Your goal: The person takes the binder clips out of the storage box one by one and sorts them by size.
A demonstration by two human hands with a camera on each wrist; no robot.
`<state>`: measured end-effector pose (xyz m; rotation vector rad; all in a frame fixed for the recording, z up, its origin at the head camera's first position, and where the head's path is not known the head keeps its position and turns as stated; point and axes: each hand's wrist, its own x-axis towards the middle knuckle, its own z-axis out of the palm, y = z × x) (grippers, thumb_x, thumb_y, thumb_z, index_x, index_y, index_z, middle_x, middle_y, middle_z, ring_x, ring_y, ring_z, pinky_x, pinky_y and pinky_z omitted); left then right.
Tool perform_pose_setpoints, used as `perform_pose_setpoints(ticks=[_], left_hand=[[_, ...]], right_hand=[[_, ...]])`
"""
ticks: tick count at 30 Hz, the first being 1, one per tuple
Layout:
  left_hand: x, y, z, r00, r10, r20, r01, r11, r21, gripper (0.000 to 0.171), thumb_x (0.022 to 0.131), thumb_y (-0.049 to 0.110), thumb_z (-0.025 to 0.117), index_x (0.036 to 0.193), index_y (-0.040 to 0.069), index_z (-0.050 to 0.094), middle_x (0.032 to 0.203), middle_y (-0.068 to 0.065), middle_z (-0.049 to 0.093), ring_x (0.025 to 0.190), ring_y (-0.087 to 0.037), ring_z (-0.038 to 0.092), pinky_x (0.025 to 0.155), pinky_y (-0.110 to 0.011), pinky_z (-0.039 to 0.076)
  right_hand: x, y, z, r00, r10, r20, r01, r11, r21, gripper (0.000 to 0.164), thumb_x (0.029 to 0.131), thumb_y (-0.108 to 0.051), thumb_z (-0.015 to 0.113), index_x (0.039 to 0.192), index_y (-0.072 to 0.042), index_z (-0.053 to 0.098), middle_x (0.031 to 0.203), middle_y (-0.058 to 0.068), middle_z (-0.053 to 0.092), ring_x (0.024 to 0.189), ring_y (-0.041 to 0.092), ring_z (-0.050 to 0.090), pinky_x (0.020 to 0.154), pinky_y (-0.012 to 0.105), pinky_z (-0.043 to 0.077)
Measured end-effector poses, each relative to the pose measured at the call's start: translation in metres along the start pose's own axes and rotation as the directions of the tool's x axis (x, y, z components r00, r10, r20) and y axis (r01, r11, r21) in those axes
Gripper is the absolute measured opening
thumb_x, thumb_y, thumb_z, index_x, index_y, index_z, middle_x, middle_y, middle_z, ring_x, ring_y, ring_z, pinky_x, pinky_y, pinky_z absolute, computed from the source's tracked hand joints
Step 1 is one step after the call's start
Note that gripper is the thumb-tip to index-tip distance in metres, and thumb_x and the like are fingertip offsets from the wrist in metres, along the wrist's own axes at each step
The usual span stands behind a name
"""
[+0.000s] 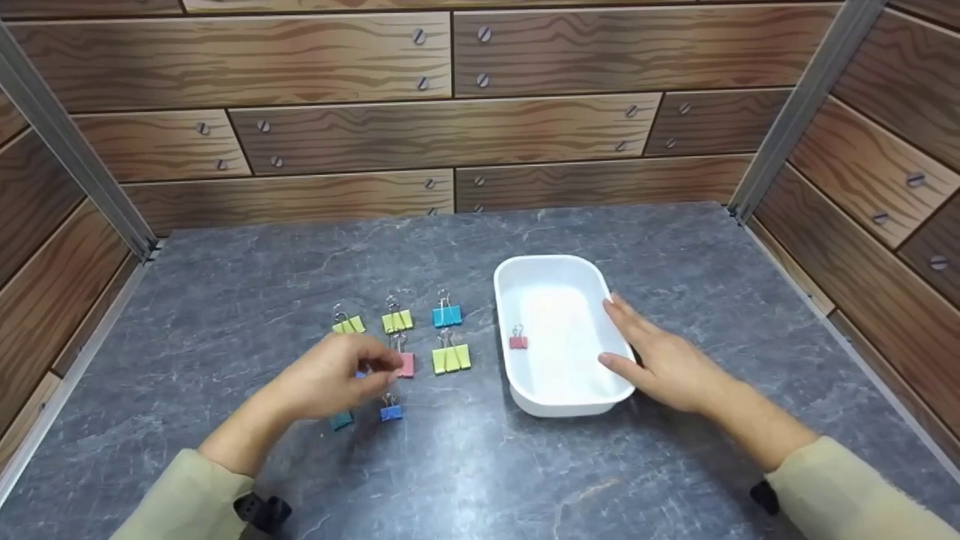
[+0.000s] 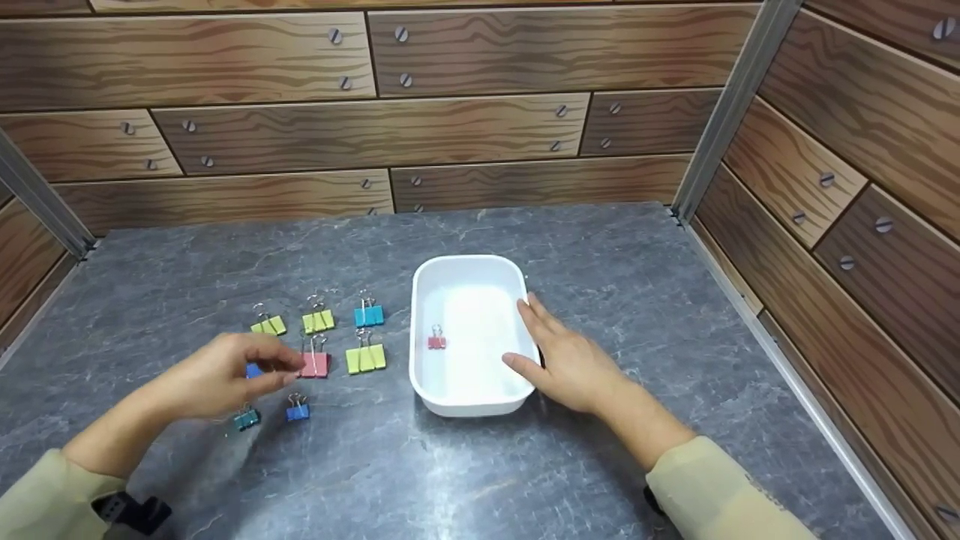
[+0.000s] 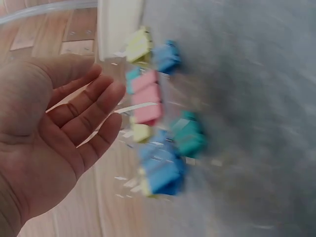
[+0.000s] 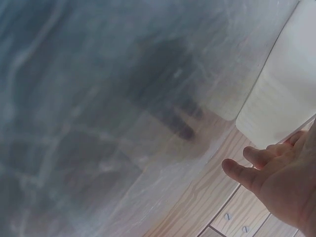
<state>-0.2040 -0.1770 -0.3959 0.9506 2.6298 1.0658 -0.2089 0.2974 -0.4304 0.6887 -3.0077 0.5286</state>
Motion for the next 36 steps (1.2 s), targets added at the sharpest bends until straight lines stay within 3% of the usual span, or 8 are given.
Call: perform_pose_setpoints(ticks=[6, 10, 15, 20, 25, 30, 36], left_hand=[[0.032, 0.035, -0.007, 0.998, 0.057, -0.034, -0.059, 0.996, -0.061, 0.013, 0.101, 0.012, 0.072, 0.112, 0.009, 0.079, 0.097, 0.002, 0.075, 0.086, -0.013, 0.069, 0.079, -0.033, 0.06], [0.068, 0.055, -0.004, 0.994, 0.101, -0.031, -0.102, 0.993, -0.05, 0.018, 0.101, 0.015, 0.073, 0.116, 0.007, 0.078, 0.1, 0.001, 0.076, 0.087, -0.013, 0.067, 0.081, -0.034, 0.059], [0.113, 0.068, 0.008, 0.993, 0.115, 0.0, -0.114, 0.985, -0.127, 0.021, 0.099, 0.012, 0.073, 0.118, 0.005, 0.077, 0.102, -0.002, 0.076, 0.091, -0.015, 0.069, 0.084, -0.032, 0.059], [0.151, 0.068, 0.024, 0.994, 0.099, 0.036, -0.092, 0.98, -0.174, 0.021, 0.099, 0.011, 0.073, 0.119, 0.003, 0.075, 0.104, -0.005, 0.076, 0.094, -0.015, 0.069, 0.086, -0.028, 0.058], [0.177, 0.058, 0.038, 0.994, 0.081, 0.068, -0.07, 0.986, -0.149, 0.019, 0.1, 0.011, 0.074, 0.116, 0.002, 0.076, 0.102, -0.006, 0.076, 0.092, -0.014, 0.068, 0.085, -0.028, 0.057], [0.19, 0.049, 0.051, 0.993, 0.083, 0.089, -0.073, 0.991, -0.113, 0.018, 0.099, 0.009, 0.075, 0.114, 0.0, 0.077, 0.101, -0.008, 0.077, 0.092, -0.015, 0.069, 0.085, -0.028, 0.057], [0.196, 0.043, 0.06, 0.991, 0.076, 0.114, -0.074, 0.997, -0.023, 0.017, 0.097, 0.008, 0.076, 0.111, -0.001, 0.078, 0.097, -0.006, 0.077, 0.087, -0.013, 0.066, 0.083, -0.03, 0.056]], right_hand=[[0.001, 0.0, 0.001, 1.0, 0.005, 0.006, -0.005, 1.0, -0.005, 0.081, 0.11, -0.054, 0.05, 0.17, -0.008, 0.02, 0.174, 0.018, 0.018, 0.15, 0.047, 0.036, 0.116, 0.065, 0.036], [0.0, 0.002, 0.001, 1.0, 0.005, 0.0, -0.005, 1.0, -0.011, 0.081, 0.11, -0.054, 0.05, 0.17, -0.008, 0.02, 0.174, 0.018, 0.018, 0.15, 0.047, 0.036, 0.116, 0.065, 0.036], [0.0, 0.001, 0.002, 1.0, 0.003, -0.005, -0.003, 1.0, -0.012, 0.081, 0.109, -0.054, 0.05, 0.169, -0.007, 0.021, 0.174, 0.018, 0.019, 0.15, 0.047, 0.036, 0.116, 0.065, 0.037], [0.0, 0.0, 0.001, 1.0, 0.003, 0.0, -0.003, 1.0, -0.006, 0.082, 0.109, -0.056, 0.049, 0.169, -0.008, 0.021, 0.174, 0.018, 0.019, 0.149, 0.047, 0.038, 0.116, 0.064, 0.037], [0.001, -0.001, 0.0, 1.0, 0.01, 0.002, -0.01, 1.0, -0.001, 0.082, 0.109, -0.057, 0.049, 0.17, -0.009, 0.021, 0.175, 0.016, 0.018, 0.149, 0.046, 0.039, 0.116, 0.063, 0.038], [0.0, 0.0, 0.001, 1.0, 0.012, -0.001, -0.012, 1.0, -0.007, 0.082, 0.109, -0.057, 0.049, 0.17, -0.009, 0.021, 0.175, 0.016, 0.018, 0.149, 0.046, 0.039, 0.116, 0.063, 0.038], [0.0, 0.001, 0.001, 1.0, 0.017, 0.001, -0.017, 1.0, -0.009, 0.082, 0.109, -0.058, 0.048, 0.17, -0.01, 0.021, 0.175, 0.016, 0.018, 0.149, 0.045, 0.038, 0.116, 0.063, 0.038]])
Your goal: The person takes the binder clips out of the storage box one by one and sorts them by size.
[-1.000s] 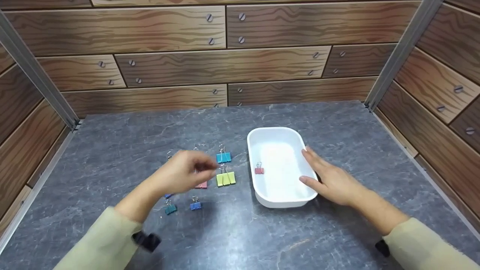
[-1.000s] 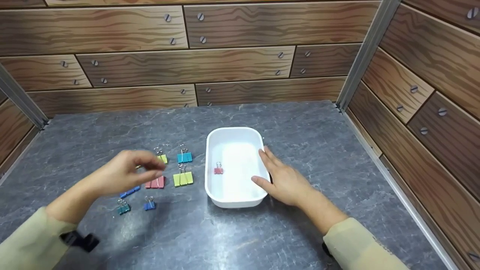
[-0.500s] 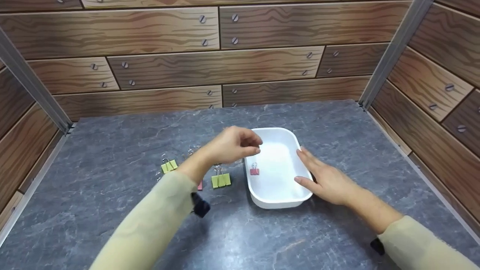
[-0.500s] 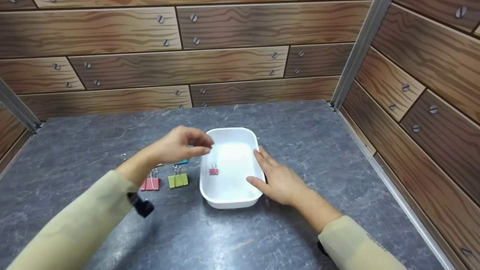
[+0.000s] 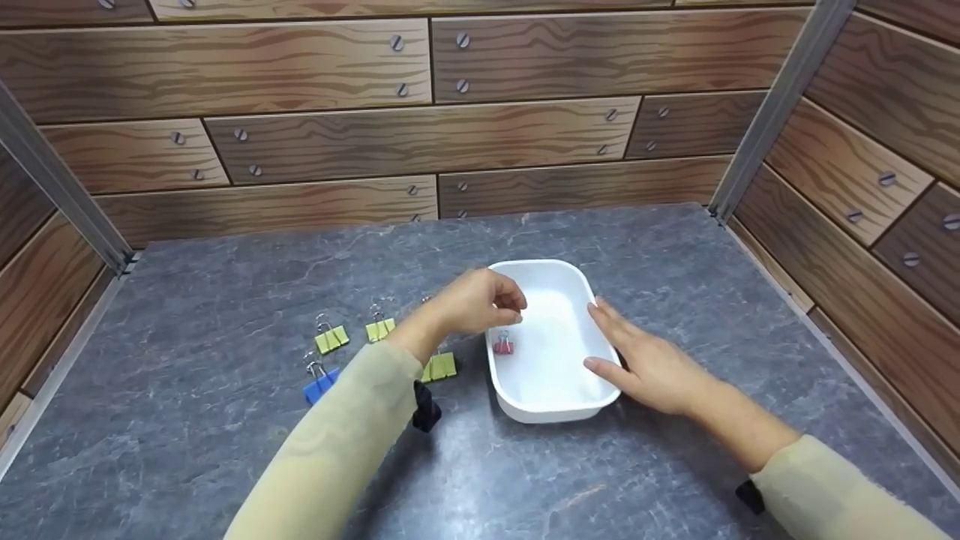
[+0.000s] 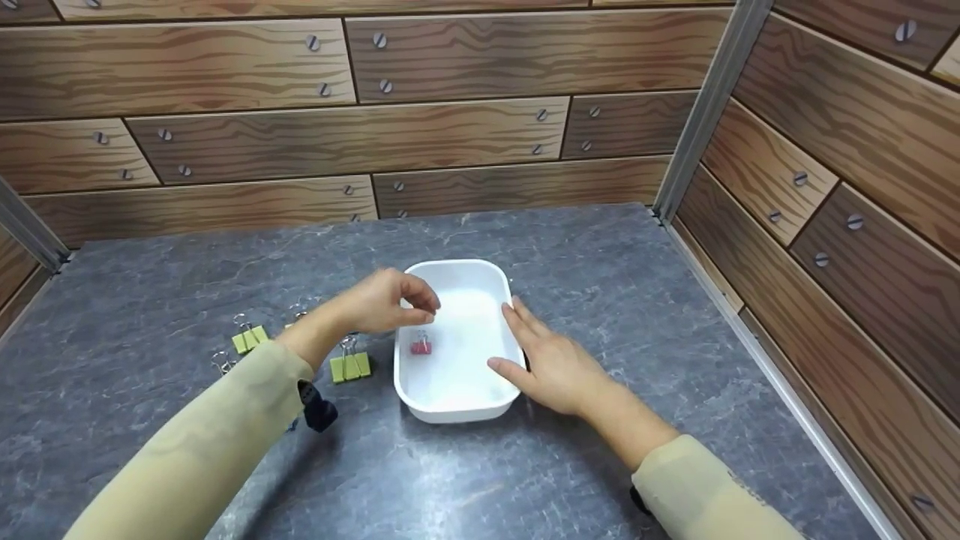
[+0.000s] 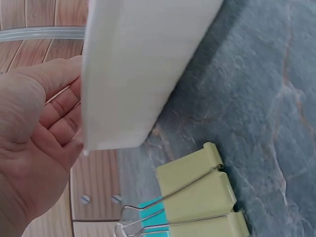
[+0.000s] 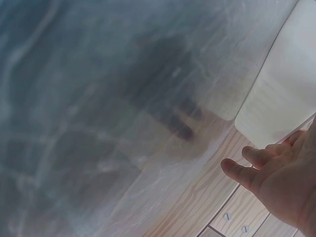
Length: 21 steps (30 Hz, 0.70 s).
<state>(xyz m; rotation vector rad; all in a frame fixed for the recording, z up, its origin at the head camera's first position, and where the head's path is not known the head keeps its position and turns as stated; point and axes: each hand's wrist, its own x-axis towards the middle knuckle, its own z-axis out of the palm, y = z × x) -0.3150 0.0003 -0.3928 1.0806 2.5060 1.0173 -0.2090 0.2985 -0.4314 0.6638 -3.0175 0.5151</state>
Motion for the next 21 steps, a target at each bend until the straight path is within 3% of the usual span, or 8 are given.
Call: perform_pose_setpoints(ticks=[5, 15, 21], left_hand=[[0.0002, -0.0053, 0.0039, 1.0, 0.0, 0.026, -0.002, 0.998, 0.067, 0.015, 0.097, 0.01, 0.077, 0.109, 0.002, 0.08, 0.094, -0.003, 0.077, 0.087, -0.013, 0.066, 0.083, -0.031, 0.055], [0.0019, -0.0073, 0.0072, 0.998, 0.001, 0.067, -0.008, 0.993, 0.118, 0.015, 0.095, 0.008, 0.079, 0.109, 0.002, 0.08, 0.092, -0.003, 0.075, 0.084, -0.012, 0.063, 0.082, -0.031, 0.053], [0.0039, -0.0081, 0.0085, 0.995, 0.012, 0.097, -0.031, 0.981, 0.193, 0.016, 0.095, 0.008, 0.076, 0.11, 0.005, 0.081, 0.1, -0.003, 0.079, 0.091, -0.015, 0.069, 0.087, -0.033, 0.055]], right_hand=[[-0.0003, -0.0013, 0.0001, 1.0, 0.007, 0.002, -0.007, 1.0, 0.003, 0.082, 0.109, -0.058, 0.048, 0.17, -0.012, 0.021, 0.175, 0.015, 0.018, 0.149, 0.046, 0.039, 0.116, 0.064, 0.038], [-0.0019, -0.0006, -0.001, 1.0, -0.008, -0.01, 0.008, 1.0, 0.007, 0.081, 0.109, -0.054, 0.051, 0.17, -0.01, 0.022, 0.174, 0.016, 0.02, 0.149, 0.045, 0.039, 0.115, 0.064, 0.039], [-0.0013, -0.001, -0.0006, 1.0, -0.01, -0.001, 0.01, 1.0, 0.009, 0.081, 0.109, -0.055, 0.051, 0.17, -0.009, 0.021, 0.175, 0.016, 0.019, 0.15, 0.044, 0.038, 0.116, 0.063, 0.038]])
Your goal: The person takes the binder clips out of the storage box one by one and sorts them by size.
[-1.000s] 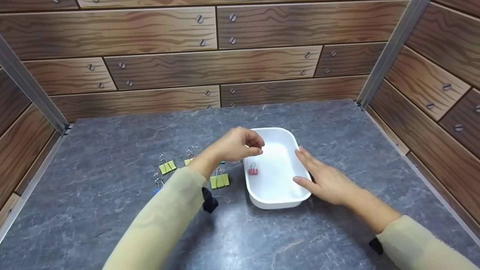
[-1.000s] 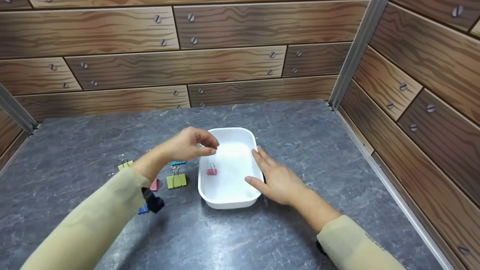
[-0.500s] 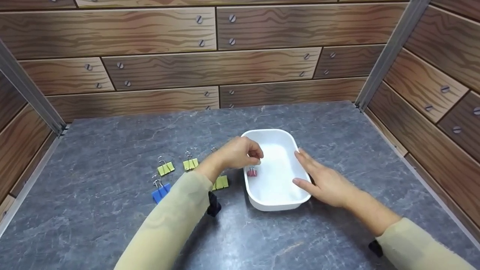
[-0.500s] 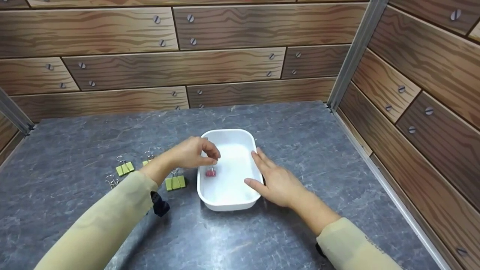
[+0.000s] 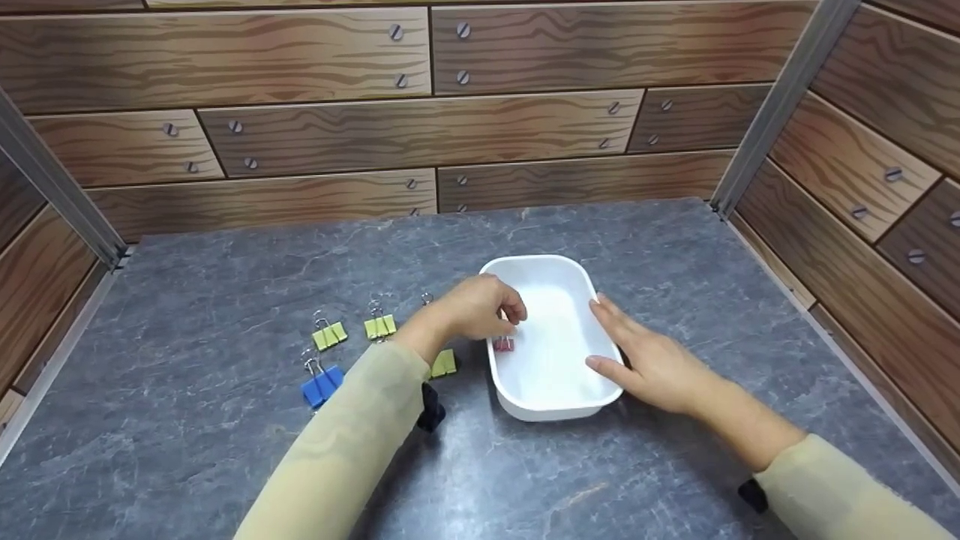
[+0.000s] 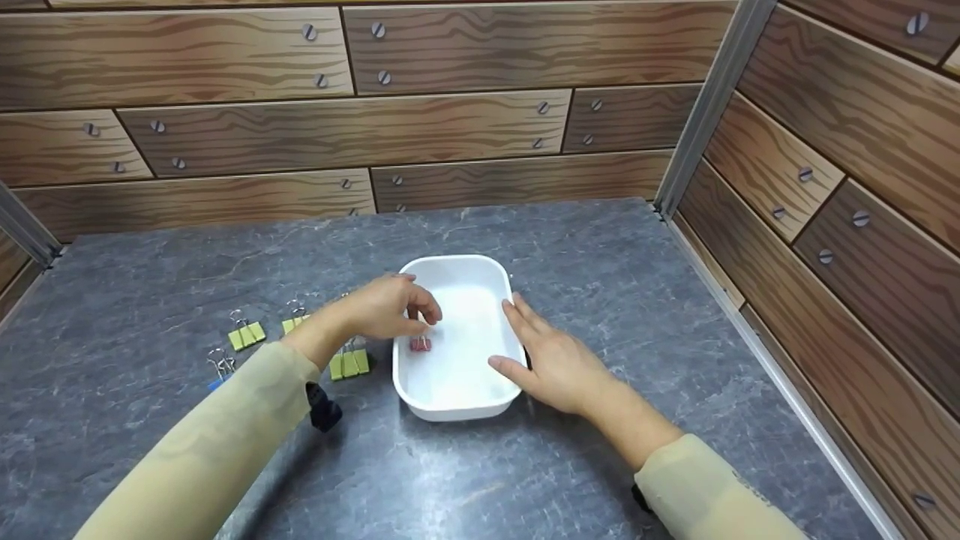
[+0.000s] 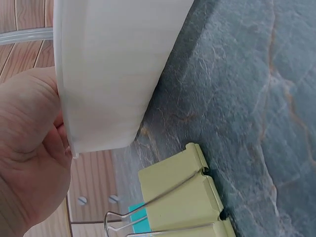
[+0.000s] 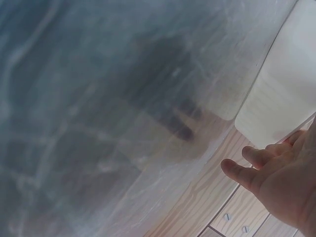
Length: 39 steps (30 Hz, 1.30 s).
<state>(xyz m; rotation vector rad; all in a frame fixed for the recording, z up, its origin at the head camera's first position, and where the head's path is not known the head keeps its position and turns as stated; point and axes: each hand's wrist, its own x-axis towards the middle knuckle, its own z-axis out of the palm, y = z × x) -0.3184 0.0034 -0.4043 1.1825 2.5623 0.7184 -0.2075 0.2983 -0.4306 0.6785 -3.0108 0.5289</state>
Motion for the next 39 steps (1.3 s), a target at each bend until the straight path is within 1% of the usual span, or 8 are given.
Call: perform_pose_setpoints(ticks=[6, 13, 18, 23, 30, 36, 37, 39], left_hand=[[0.0025, -0.0002, -0.0005, 0.999, 0.014, 0.028, -0.016, 0.999, 0.038, 0.016, 0.095, 0.008, 0.076, 0.11, 0.005, 0.081, 0.104, -0.005, 0.08, 0.103, -0.024, 0.072, 0.099, -0.038, 0.051], [0.0032, 0.003, -0.002, 0.998, 0.007, 0.058, -0.014, 0.994, 0.107, 0.012, 0.093, 0.006, 0.077, 0.104, 0.007, 0.082, 0.096, -0.001, 0.08, 0.094, -0.019, 0.071, 0.114, -0.035, 0.038], [0.0032, 0.0053, -0.0028, 0.998, 0.004, 0.07, -0.011, 0.996, 0.09, 0.014, 0.092, 0.001, 0.074, 0.104, 0.005, 0.082, 0.095, -0.004, 0.08, 0.094, -0.02, 0.072, 0.127, -0.039, 0.022], [0.0033, 0.0067, -0.0019, 0.997, -0.01, 0.076, 0.004, 0.997, 0.073, 0.013, 0.094, 0.0, 0.074, 0.105, 0.004, 0.081, 0.092, -0.005, 0.079, 0.094, -0.02, 0.072, 0.13, -0.043, 0.011], [0.0041, 0.0074, -0.001, 0.998, -0.017, 0.068, 0.011, 0.996, 0.089, 0.014, 0.094, -0.001, 0.073, 0.103, 0.005, 0.082, 0.087, -0.004, 0.078, 0.089, -0.019, 0.071, 0.131, -0.043, 0.01], [0.0027, 0.0081, -0.0008, 0.998, -0.012, 0.055, 0.01, 0.999, 0.052, 0.015, 0.094, -0.004, 0.071, 0.103, 0.004, 0.081, 0.086, -0.005, 0.077, 0.087, -0.019, 0.071, 0.131, -0.044, 0.009], [0.0022, 0.0081, -0.0006, 0.999, -0.012, 0.047, 0.01, 0.999, 0.043, 0.015, 0.095, -0.003, 0.071, 0.103, 0.003, 0.081, 0.087, -0.005, 0.077, 0.087, -0.019, 0.07, 0.131, -0.045, 0.009], [0.0022, 0.0076, 0.0, 1.0, -0.006, 0.024, 0.005, 1.0, 0.03, 0.014, 0.096, -0.002, 0.071, 0.104, 0.003, 0.081, 0.089, -0.005, 0.077, 0.087, -0.019, 0.069, 0.129, -0.042, 0.018]], right_hand=[[0.0, -0.0005, -0.0004, 1.0, -0.001, 0.001, 0.001, 1.0, -0.002, 0.081, 0.109, -0.055, 0.05, 0.17, -0.009, 0.021, 0.175, 0.016, 0.019, 0.15, 0.044, 0.038, 0.116, 0.063, 0.038], [0.0001, -0.0002, 0.0002, 1.0, 0.0, -0.002, 0.0, 1.0, -0.005, 0.081, 0.109, -0.055, 0.051, 0.17, -0.009, 0.021, 0.175, 0.016, 0.019, 0.15, 0.045, 0.038, 0.116, 0.063, 0.038], [-0.0003, -0.0001, 0.0003, 1.0, 0.001, -0.005, -0.001, 1.0, -0.002, 0.081, 0.109, -0.055, 0.05, 0.17, -0.011, 0.022, 0.175, 0.015, 0.019, 0.15, 0.045, 0.038, 0.116, 0.063, 0.038], [-0.0009, -0.0006, -0.0002, 1.0, 0.001, -0.009, -0.001, 1.0, 0.004, 0.08, 0.109, -0.055, 0.051, 0.17, -0.011, 0.022, 0.175, 0.015, 0.02, 0.149, 0.044, 0.039, 0.116, 0.063, 0.038], [-0.0004, -0.0008, 0.0, 1.0, 0.003, -0.012, -0.003, 1.0, 0.0, 0.081, 0.109, -0.055, 0.051, 0.17, -0.011, 0.023, 0.175, 0.015, 0.02, 0.149, 0.044, 0.039, 0.115, 0.063, 0.038], [-0.0003, -0.0005, 0.0005, 1.0, 0.005, -0.015, -0.005, 1.0, -0.002, 0.081, 0.109, -0.056, 0.052, 0.169, -0.01, 0.023, 0.175, 0.015, 0.02, 0.149, 0.044, 0.039, 0.115, 0.063, 0.039], [-0.0003, -0.0005, 0.0005, 1.0, 0.004, -0.015, -0.004, 1.0, -0.003, 0.081, 0.109, -0.055, 0.052, 0.169, -0.01, 0.023, 0.175, 0.015, 0.02, 0.149, 0.044, 0.039, 0.115, 0.063, 0.039], [0.0, -0.0005, 0.0006, 1.0, 0.004, -0.015, -0.004, 1.0, -0.005, 0.081, 0.109, -0.056, 0.052, 0.169, -0.01, 0.023, 0.175, 0.015, 0.02, 0.149, 0.044, 0.039, 0.116, 0.063, 0.038]])
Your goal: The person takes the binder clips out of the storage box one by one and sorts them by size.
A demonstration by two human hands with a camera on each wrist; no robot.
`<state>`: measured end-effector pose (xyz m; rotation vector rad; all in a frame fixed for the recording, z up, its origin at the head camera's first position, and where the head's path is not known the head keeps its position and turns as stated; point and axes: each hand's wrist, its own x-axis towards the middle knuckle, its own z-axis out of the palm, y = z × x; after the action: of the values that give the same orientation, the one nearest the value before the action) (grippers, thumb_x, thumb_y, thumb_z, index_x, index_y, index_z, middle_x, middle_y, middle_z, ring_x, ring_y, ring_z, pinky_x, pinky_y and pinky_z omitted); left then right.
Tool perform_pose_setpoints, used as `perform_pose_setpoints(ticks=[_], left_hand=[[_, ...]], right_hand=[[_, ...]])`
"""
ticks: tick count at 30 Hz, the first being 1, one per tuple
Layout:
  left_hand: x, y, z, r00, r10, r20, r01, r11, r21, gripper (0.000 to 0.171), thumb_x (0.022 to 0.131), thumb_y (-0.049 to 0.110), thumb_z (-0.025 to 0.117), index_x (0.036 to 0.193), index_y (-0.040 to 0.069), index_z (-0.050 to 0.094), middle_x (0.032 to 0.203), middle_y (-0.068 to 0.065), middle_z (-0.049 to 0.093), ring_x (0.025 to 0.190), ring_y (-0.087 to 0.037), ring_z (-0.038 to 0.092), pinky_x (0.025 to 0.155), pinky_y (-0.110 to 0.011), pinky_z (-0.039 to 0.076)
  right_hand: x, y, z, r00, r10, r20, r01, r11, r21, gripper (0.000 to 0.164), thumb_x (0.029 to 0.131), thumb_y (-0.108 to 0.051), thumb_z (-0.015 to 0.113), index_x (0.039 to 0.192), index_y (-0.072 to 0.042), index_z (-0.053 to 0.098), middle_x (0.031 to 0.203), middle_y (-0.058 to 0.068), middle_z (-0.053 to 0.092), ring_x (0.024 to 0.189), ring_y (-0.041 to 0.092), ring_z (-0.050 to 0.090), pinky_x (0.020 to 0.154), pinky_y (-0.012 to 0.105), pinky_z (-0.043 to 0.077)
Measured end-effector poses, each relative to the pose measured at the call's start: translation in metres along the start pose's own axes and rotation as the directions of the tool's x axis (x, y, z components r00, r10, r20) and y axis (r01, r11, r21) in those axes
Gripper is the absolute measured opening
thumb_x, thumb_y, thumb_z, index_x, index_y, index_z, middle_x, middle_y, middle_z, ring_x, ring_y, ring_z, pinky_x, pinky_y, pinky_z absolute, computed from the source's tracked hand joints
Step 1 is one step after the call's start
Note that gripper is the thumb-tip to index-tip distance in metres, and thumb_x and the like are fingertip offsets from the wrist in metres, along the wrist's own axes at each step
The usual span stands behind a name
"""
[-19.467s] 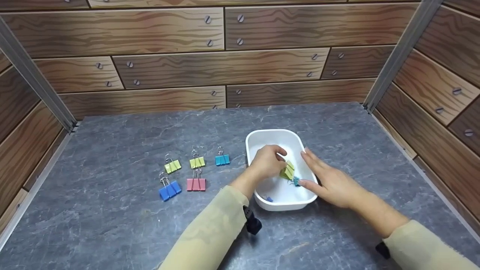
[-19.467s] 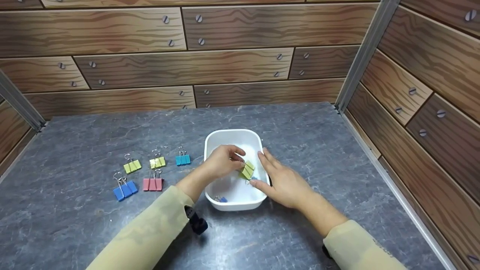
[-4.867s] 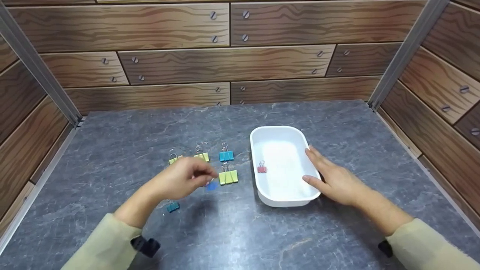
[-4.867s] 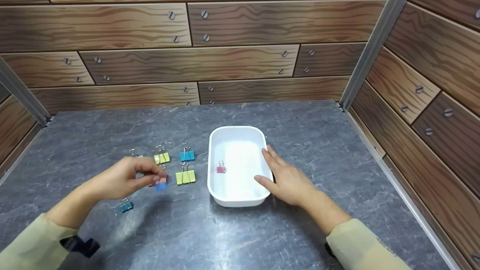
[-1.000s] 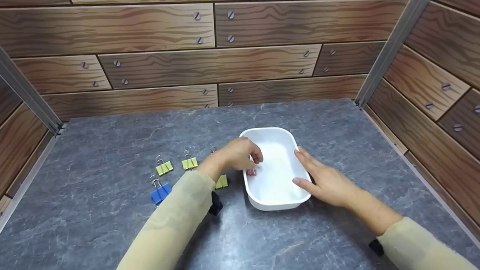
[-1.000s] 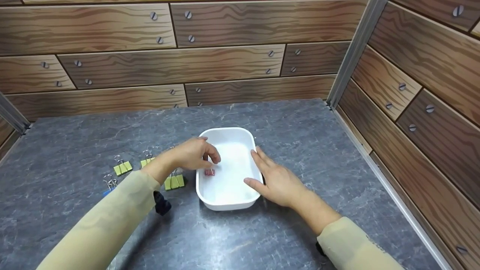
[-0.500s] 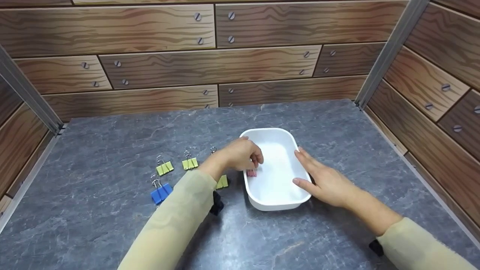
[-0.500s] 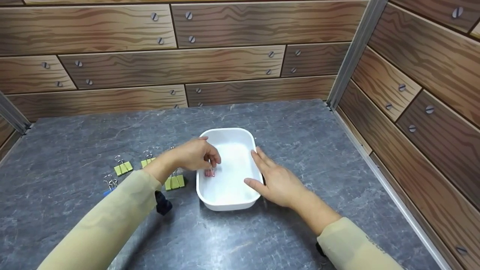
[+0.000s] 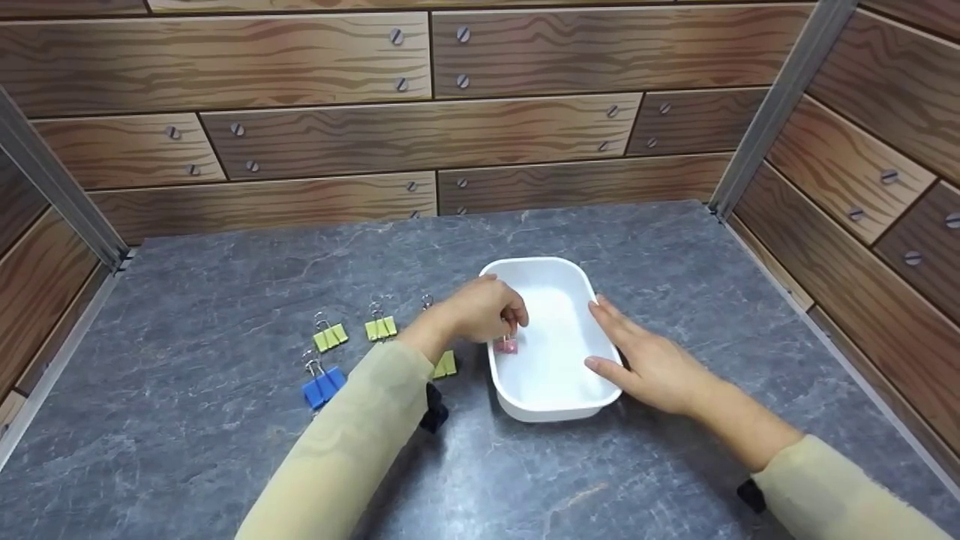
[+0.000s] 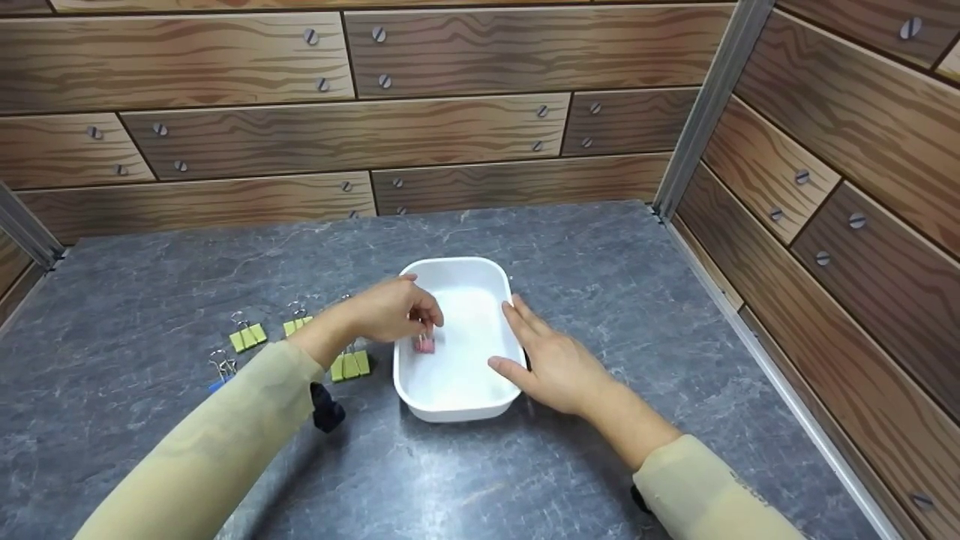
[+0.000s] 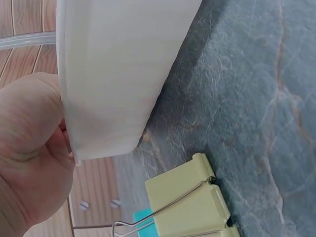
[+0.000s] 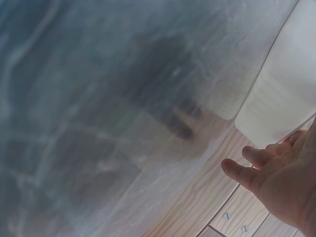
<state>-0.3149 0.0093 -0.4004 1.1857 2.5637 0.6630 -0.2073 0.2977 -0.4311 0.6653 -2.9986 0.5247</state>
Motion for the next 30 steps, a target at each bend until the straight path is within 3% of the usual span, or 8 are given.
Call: perform_pose_setpoints(ticks=[4, 7, 12, 19, 25, 30], left_hand=[[-0.001, -0.001, 0.001, 0.999, 0.013, -0.048, -0.015, 0.999, -0.033, 0.015, 0.098, -0.001, 0.069, 0.107, 0.002, 0.081, 0.094, -0.006, 0.077, 0.087, -0.017, 0.065, 0.103, -0.034, 0.048], [-0.002, -0.001, 0.002, 0.998, 0.007, -0.07, -0.012, 0.998, -0.066, 0.018, 0.1, -0.001, 0.066, 0.11, 0.001, 0.08, 0.098, -0.007, 0.077, 0.087, -0.016, 0.061, 0.085, -0.032, 0.052], [-0.004, 0.001, -0.003, 0.994, -0.023, -0.107, 0.01, 0.992, -0.125, 0.021, 0.102, -0.002, 0.062, 0.114, 0.001, 0.079, 0.103, -0.007, 0.078, 0.092, -0.017, 0.064, 0.088, -0.033, 0.053], [-0.015, 0.009, -0.021, 0.983, -0.021, -0.185, -0.023, 0.972, -0.235, 0.021, 0.104, -0.001, 0.061, 0.118, 0.001, 0.077, 0.107, -0.01, 0.076, 0.098, -0.019, 0.068, 0.088, -0.03, 0.055], [-0.044, 0.016, -0.046, 0.981, -0.011, -0.194, -0.039, 0.966, -0.254, 0.02, 0.105, -0.001, 0.062, 0.118, 0.002, 0.077, 0.113, -0.013, 0.077, 0.103, -0.02, 0.07, 0.09, -0.03, 0.057], [-0.073, 0.014, -0.058, 0.976, 0.037, -0.216, -0.083, 0.975, -0.206, 0.02, 0.103, -0.002, 0.062, 0.115, 0.002, 0.078, 0.111, -0.011, 0.078, 0.097, -0.018, 0.071, 0.089, -0.031, 0.058]], right_hand=[[0.001, -0.001, 0.0, 1.0, -0.003, 0.001, 0.003, 1.0, -0.001, 0.081, 0.108, -0.056, 0.052, 0.169, -0.01, 0.023, 0.174, 0.015, 0.02, 0.149, 0.045, 0.039, 0.116, 0.063, 0.038], [0.001, -0.001, 0.0, 1.0, -0.003, 0.004, 0.003, 1.0, 0.001, 0.081, 0.109, -0.056, 0.051, 0.169, -0.01, 0.023, 0.175, 0.015, 0.02, 0.149, 0.045, 0.039, 0.116, 0.063, 0.038], [0.002, -0.002, -0.001, 1.0, -0.004, 0.01, 0.004, 1.0, 0.008, 0.081, 0.109, -0.056, 0.051, 0.17, -0.01, 0.022, 0.175, 0.015, 0.019, 0.15, 0.043, 0.038, 0.116, 0.063, 0.038], [0.001, -0.002, 0.0, 1.0, -0.001, 0.009, 0.001, 1.0, 0.004, 0.081, 0.109, -0.055, 0.051, 0.169, -0.009, 0.022, 0.174, 0.017, 0.02, 0.15, 0.044, 0.038, 0.116, 0.063, 0.037], [0.002, -0.002, 0.0, 1.0, -0.009, 0.002, 0.009, 1.0, -0.003, 0.081, 0.109, -0.054, 0.052, 0.169, -0.007, 0.023, 0.174, 0.019, 0.02, 0.149, 0.047, 0.038, 0.116, 0.064, 0.037], [0.002, -0.002, 0.0, 1.0, -0.008, 0.008, 0.008, 1.0, -0.008, 0.082, 0.109, -0.054, 0.051, 0.169, -0.007, 0.022, 0.174, 0.019, 0.02, 0.148, 0.048, 0.039, 0.115, 0.065, 0.038]])
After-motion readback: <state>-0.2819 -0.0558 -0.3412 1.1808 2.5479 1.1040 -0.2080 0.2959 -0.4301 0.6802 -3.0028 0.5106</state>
